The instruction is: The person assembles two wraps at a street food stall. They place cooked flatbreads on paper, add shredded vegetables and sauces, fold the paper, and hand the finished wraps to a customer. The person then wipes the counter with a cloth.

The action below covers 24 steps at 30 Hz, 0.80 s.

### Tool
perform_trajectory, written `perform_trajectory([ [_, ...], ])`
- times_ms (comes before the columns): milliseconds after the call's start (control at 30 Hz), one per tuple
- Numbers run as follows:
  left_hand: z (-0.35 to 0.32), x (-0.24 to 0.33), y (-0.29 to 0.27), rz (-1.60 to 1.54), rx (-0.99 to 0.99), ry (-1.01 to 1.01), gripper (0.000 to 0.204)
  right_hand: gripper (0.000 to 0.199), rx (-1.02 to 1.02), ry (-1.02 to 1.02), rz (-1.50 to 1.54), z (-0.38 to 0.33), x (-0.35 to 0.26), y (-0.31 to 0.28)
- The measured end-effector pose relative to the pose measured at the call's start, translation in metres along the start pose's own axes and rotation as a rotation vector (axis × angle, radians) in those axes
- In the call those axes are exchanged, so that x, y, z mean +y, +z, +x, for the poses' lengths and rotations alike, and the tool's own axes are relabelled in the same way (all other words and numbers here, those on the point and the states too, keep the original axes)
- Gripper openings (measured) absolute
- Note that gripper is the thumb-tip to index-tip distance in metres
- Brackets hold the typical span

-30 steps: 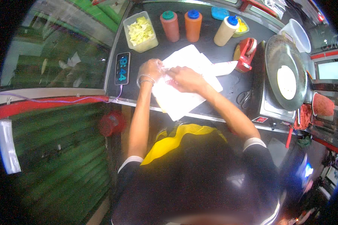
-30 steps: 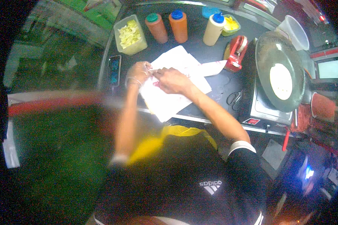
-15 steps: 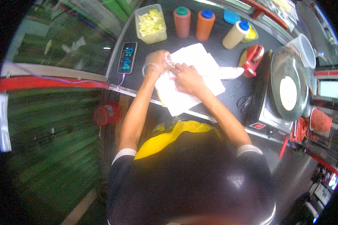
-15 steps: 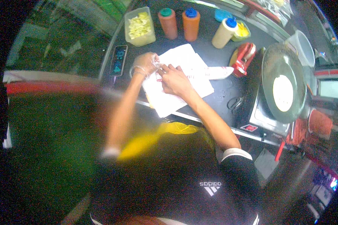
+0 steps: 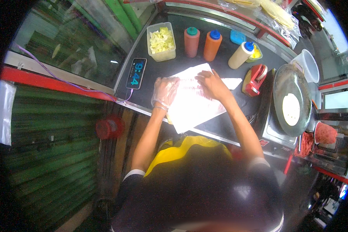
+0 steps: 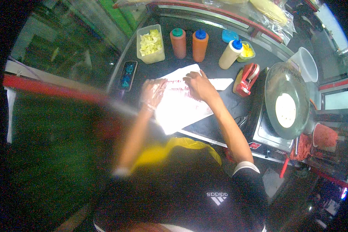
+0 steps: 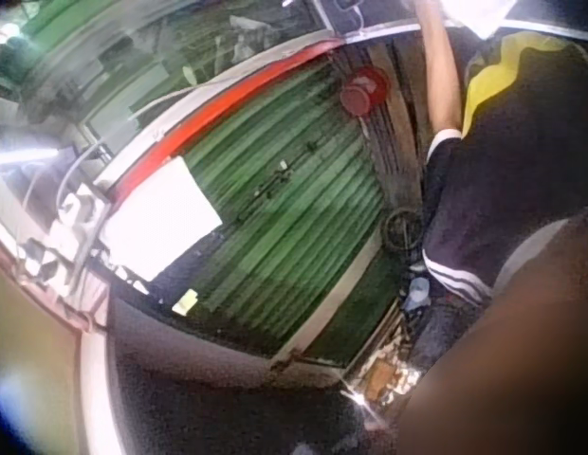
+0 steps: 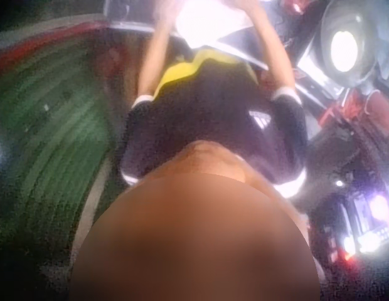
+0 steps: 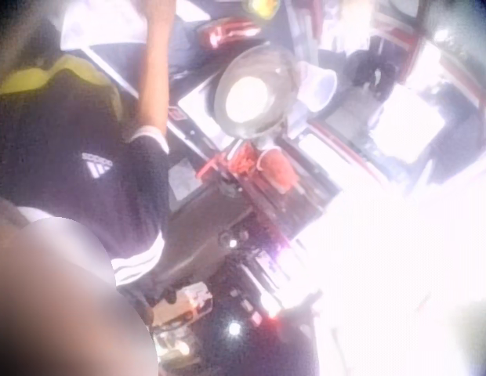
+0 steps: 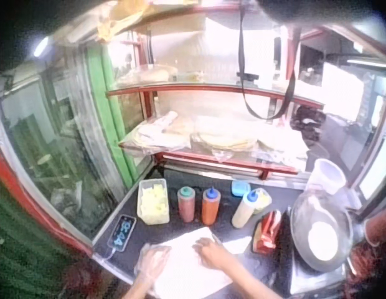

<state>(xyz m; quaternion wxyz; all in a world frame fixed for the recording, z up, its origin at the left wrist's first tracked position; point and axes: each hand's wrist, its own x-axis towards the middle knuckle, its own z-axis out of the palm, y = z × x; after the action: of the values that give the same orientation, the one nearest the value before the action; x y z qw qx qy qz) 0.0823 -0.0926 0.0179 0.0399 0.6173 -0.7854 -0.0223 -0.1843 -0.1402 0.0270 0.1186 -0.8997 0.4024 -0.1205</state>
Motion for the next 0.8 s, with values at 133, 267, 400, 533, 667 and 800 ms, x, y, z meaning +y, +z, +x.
perform_trajectory([
  [133,0.022,0.007,-0.002,-0.164,0.167,0.115,0.029,0.052,-0.038,0.24,0.229,0.038,0.009,-0.006],
  [267,0.032,0.017,0.001,-0.369,0.115,0.123,0.037,0.053,-0.215,0.251,0.237,0.044,0.01,-0.016],
  [400,0.023,0.024,0.014,-0.547,0.154,0.186,0.052,0.048,0.107,0.07,0.143,-0.006,-0.016,-0.019],
  [533,0.004,0.026,0.033,-0.625,0.12,0.344,0.055,0.036,0.523,0.131,0.135,-0.077,-0.043,-0.023],
  [667,-0.004,0.03,0.048,-0.466,0.166,0.347,0.057,0.029,1.067,0.873,0.4,-0.137,-0.025,-0.039],
  [800,-0.007,0.032,0.049,-0.396,0.197,0.348,0.06,0.053,1.009,1.058,1.009,-0.158,0.018,-0.047],
])
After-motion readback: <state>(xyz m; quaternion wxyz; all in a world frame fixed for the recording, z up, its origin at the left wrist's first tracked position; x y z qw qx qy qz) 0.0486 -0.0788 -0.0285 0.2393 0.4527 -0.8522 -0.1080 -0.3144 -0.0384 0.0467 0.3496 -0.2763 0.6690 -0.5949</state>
